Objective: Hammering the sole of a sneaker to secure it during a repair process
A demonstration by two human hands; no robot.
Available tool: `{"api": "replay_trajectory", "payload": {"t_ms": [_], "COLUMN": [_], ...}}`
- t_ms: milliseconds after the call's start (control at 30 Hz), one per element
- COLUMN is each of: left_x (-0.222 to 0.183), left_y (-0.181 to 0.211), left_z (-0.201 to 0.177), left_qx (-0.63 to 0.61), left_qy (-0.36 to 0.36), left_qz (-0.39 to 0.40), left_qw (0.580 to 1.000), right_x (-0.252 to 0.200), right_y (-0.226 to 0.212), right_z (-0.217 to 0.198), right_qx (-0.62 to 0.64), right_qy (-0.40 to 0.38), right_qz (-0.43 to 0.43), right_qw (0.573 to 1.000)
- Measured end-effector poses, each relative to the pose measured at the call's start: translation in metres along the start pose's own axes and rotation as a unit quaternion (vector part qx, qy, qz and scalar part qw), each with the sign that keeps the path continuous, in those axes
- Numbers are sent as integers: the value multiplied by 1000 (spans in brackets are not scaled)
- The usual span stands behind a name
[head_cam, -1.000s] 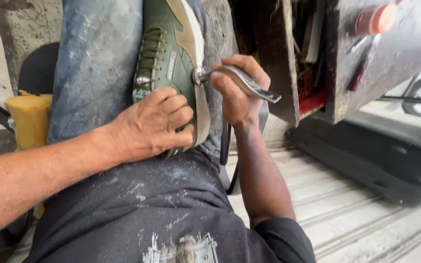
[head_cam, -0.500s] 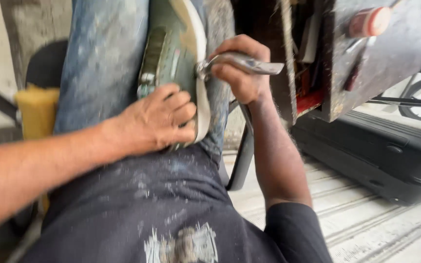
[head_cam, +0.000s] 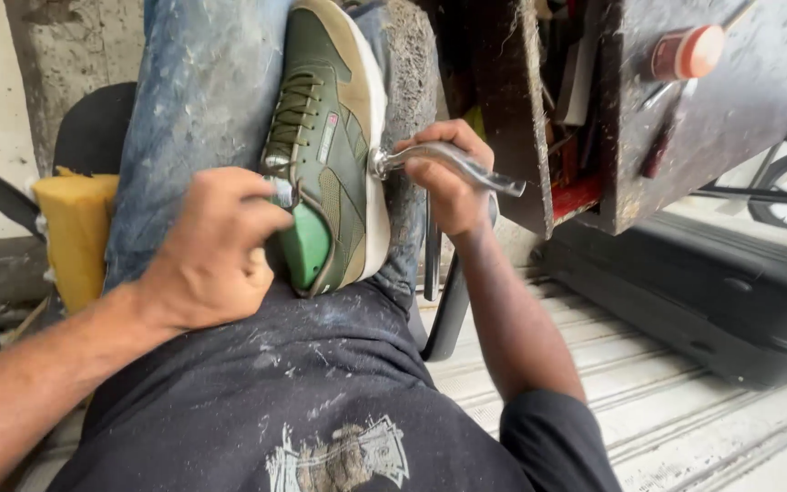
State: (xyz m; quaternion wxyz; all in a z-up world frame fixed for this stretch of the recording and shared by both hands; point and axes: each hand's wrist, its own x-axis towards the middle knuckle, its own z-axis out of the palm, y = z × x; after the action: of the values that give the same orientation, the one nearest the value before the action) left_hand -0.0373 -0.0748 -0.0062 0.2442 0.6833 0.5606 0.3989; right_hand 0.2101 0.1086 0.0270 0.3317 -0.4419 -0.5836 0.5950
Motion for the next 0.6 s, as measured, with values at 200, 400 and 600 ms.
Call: {"api": "replay_trajectory", "payload": {"t_ms": [200,400,600], "left_x": [57,66,80], "left_y": [28,21,20], "left_z": [-20,7,0], "left_qx": [-265,-177,-181], "left_qy": [-94,-117,-125], "left_qz": [-479,-478,-450], "left_qw": [831,852,865], "right_x": [16,13,19], "right_y": [-24,-23,-18], "right_z": [5,7,15], "right_qx": [-130,-119,-100], "right_qy": [-123,-14,28], "right_qz": [-56,-83,-9], "right_qw": [982,989,995]}}
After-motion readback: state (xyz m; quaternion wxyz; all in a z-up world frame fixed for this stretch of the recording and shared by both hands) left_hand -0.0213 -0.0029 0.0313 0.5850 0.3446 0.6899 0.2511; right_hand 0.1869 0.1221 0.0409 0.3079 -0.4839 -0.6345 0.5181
